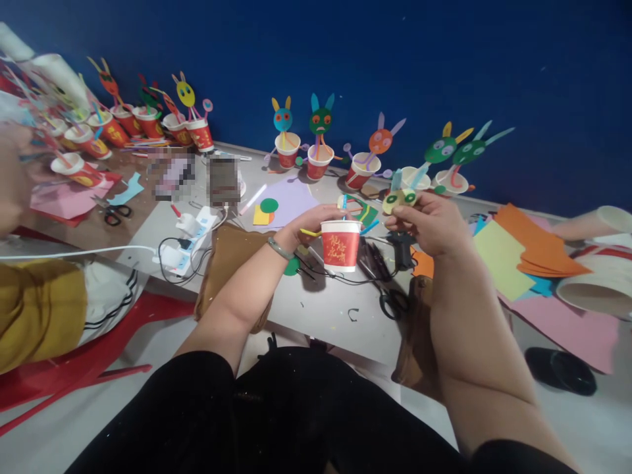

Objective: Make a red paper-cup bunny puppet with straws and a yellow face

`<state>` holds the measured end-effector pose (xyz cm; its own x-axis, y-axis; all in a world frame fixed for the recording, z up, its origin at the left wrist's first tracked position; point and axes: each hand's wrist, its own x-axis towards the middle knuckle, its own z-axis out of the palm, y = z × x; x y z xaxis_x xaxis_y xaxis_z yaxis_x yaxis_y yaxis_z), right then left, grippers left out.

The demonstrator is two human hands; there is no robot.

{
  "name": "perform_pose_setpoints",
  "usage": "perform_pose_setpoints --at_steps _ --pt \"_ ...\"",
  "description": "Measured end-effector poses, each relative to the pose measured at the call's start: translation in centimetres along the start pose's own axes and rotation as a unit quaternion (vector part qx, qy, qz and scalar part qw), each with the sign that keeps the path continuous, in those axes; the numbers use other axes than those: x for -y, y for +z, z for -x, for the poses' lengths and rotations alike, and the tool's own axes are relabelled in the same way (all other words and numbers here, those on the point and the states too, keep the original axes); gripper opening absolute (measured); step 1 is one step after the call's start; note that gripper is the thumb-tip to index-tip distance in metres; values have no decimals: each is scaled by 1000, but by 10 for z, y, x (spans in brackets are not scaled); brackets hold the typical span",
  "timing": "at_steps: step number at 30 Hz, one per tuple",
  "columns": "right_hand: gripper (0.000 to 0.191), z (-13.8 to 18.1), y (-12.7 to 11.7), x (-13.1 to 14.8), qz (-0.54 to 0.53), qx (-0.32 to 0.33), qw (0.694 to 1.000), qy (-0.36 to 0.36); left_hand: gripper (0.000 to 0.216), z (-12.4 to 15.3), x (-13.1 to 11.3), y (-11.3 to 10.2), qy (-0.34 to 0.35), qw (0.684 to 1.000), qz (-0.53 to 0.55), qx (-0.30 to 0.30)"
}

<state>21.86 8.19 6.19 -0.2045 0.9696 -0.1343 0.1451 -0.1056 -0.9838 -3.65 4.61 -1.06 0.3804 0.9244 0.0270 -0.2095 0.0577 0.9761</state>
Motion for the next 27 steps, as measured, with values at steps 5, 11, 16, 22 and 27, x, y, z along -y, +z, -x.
perform_pose_setpoints --at_steps 5,11,16,22,27 --pt "27 -18 13 7 -84 16 996 1 34 -1 1 -5 4 997 -67 27" --pt "36 -24 9 -3 65 -31 995 -68 32 3 -5 0 0 997 -34 64" --pt "48 -19 8 -14 20 -25 994 -106 28 0 -4 6 -70 996 12 47" --pt "64 -16 21 -12 -91 4 994 -64 23 -1 3 7 -97 991 53 71" --pt "57 -10 27 -14 -44 21 997 -67 34 -3 10 7 -119 989 34 79"
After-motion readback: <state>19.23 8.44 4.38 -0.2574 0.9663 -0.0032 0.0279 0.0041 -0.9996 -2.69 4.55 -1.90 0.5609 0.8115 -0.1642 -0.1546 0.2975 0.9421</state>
